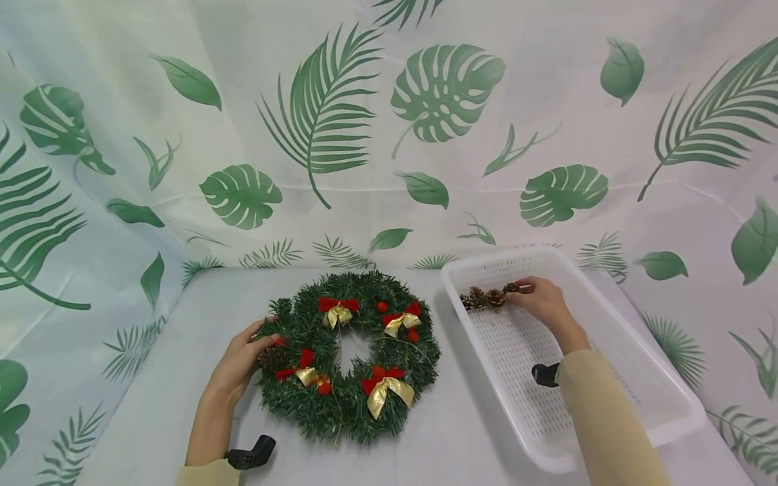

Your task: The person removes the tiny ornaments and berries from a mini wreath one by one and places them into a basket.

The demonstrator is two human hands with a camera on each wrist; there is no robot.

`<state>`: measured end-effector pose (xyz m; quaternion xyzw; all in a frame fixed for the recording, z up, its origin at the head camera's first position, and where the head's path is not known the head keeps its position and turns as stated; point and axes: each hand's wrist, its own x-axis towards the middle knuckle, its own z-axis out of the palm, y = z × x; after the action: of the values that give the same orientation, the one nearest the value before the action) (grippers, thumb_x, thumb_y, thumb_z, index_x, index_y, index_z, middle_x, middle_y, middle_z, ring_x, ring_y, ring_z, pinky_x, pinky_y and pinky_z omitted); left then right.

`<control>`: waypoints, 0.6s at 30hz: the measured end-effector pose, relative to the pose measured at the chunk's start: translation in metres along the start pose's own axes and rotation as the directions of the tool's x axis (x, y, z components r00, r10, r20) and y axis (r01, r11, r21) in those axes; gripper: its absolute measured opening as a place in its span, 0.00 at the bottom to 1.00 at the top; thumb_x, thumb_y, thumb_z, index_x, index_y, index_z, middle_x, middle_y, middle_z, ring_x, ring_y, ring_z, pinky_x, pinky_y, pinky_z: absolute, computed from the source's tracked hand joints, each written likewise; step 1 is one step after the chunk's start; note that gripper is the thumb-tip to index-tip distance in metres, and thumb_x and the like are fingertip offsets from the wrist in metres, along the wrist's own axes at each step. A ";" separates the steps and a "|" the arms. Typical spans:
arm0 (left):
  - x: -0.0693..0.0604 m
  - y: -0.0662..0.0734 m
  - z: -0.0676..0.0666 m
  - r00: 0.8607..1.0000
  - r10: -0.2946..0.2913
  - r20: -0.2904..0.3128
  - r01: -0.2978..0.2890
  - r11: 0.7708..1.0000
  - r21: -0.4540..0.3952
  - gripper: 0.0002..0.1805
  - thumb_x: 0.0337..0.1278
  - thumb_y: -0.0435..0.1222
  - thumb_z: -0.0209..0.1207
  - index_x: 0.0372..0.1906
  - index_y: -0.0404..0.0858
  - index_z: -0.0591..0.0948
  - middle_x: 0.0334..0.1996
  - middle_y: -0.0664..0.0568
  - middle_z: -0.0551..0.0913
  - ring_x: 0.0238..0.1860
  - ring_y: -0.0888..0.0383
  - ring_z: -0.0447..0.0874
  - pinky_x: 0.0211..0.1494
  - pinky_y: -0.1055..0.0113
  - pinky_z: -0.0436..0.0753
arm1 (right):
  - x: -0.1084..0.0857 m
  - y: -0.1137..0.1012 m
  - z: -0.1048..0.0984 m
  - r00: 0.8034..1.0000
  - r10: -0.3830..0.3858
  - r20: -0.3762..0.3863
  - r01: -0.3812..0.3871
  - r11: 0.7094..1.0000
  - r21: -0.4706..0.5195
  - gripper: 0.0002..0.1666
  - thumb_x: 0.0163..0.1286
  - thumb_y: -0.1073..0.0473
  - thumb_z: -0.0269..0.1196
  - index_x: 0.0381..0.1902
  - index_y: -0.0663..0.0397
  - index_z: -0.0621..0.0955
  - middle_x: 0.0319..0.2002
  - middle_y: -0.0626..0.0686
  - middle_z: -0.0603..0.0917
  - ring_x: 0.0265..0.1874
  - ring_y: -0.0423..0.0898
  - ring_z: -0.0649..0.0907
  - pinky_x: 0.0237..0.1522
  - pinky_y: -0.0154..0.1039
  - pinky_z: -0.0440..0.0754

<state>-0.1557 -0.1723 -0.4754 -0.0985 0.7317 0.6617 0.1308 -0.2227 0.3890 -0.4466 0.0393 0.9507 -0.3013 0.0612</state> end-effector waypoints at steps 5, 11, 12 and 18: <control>-0.002 0.001 -0.001 1.000 0.009 0.012 -0.009 1.000 0.004 0.41 0.74 0.38 0.56 0.83 0.36 0.51 0.83 0.34 0.37 0.82 0.32 0.37 0.79 0.33 0.51 | -0.004 -0.004 -0.003 1.000 0.016 0.013 -0.016 1.000 -0.002 0.38 0.76 0.51 0.62 0.69 0.78 0.68 0.63 0.79 0.75 0.59 0.74 0.78 0.55 0.66 0.81; -0.002 0.002 0.000 1.000 0.010 0.015 -0.010 1.000 0.006 0.41 0.74 0.38 0.56 0.83 0.35 0.50 0.83 0.33 0.37 0.82 0.31 0.36 0.79 0.32 0.51 | -0.012 -0.005 -0.006 1.000 0.019 -0.012 -0.019 0.999 -0.025 0.35 0.77 0.53 0.61 0.68 0.79 0.69 0.60 0.79 0.77 0.55 0.72 0.82 0.53 0.65 0.82; -0.002 0.002 0.000 1.000 0.008 0.013 -0.008 1.000 0.007 0.41 0.74 0.37 0.56 0.83 0.35 0.51 0.83 0.34 0.36 0.82 0.31 0.36 0.79 0.33 0.51 | -0.014 -0.005 -0.006 1.000 0.015 -0.016 -0.016 0.999 -0.030 0.35 0.77 0.54 0.60 0.68 0.79 0.69 0.60 0.79 0.77 0.53 0.71 0.83 0.52 0.64 0.82; -0.001 0.003 0.001 1.000 -0.008 0.000 0.008 1.000 0.018 0.42 0.74 0.38 0.56 0.83 0.35 0.50 0.83 0.34 0.35 0.82 0.32 0.32 0.80 0.34 0.51 | -0.021 -0.008 -0.009 0.998 -0.008 -0.056 0.006 0.999 -0.051 0.32 0.77 0.57 0.60 0.66 0.81 0.70 0.58 0.79 0.79 0.49 0.68 0.86 0.49 0.62 0.85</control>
<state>-0.1556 -0.1713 -0.4725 -0.1005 0.7372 0.6545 0.1344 -0.2039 0.3873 -0.4317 0.0429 0.9595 -0.2763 0.0344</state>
